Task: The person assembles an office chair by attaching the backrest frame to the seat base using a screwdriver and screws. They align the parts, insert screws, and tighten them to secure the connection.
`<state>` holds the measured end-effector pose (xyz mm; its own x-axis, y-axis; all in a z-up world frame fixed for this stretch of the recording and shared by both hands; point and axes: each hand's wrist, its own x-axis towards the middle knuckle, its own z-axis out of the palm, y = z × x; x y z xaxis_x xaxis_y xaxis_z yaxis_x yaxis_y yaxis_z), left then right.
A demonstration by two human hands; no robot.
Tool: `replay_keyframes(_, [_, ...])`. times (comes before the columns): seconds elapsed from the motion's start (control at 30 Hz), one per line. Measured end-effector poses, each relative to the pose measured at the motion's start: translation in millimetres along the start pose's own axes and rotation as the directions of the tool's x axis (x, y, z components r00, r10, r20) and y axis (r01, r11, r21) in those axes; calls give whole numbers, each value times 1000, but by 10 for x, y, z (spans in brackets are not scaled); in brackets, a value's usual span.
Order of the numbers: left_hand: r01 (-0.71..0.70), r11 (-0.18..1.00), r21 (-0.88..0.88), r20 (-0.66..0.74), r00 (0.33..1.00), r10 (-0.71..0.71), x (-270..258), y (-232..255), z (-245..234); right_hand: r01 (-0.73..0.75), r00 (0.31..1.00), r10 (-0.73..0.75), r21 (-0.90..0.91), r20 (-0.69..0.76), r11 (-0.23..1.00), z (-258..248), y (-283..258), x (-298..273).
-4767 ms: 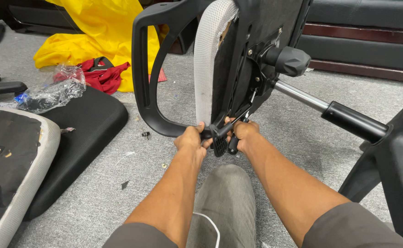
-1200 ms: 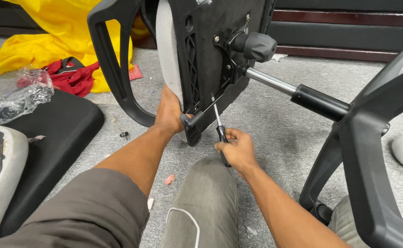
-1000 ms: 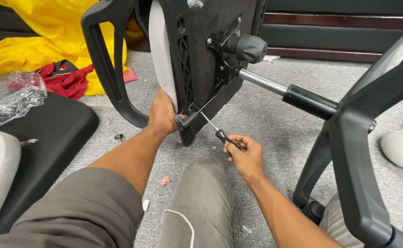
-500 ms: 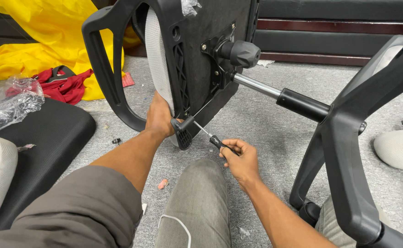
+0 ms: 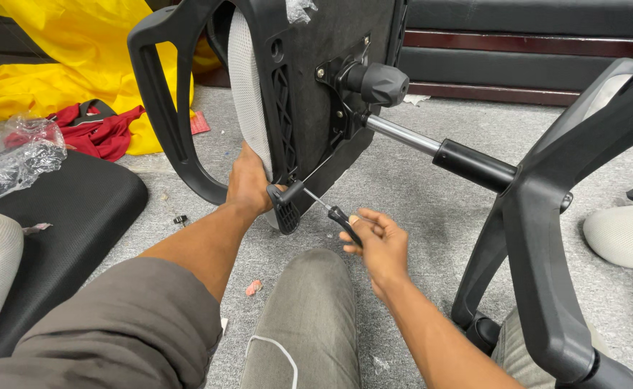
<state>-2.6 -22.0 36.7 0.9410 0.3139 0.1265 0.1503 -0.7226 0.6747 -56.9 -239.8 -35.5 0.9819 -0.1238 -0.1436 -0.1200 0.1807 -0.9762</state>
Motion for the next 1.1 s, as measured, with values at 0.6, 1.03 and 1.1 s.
replay_keyframes(0.6, [-7, 995, 97, 115, 993, -4, 98, -41, -94, -196, 980, 197, -69, 6, 978, -3, 24, 54])
replay_keyframes(1.03, [-445, 896, 15, -193, 877, 439, 172, -337, 114, -332, 935, 334, -36, 122, 943, -20, 12, 153])
replay_keyframes(1.1, [-307, 951, -12, -60, 950, 306, 175, -408, 74, -372, 913, 362, 16, 186, 928, 32, 106, 126])
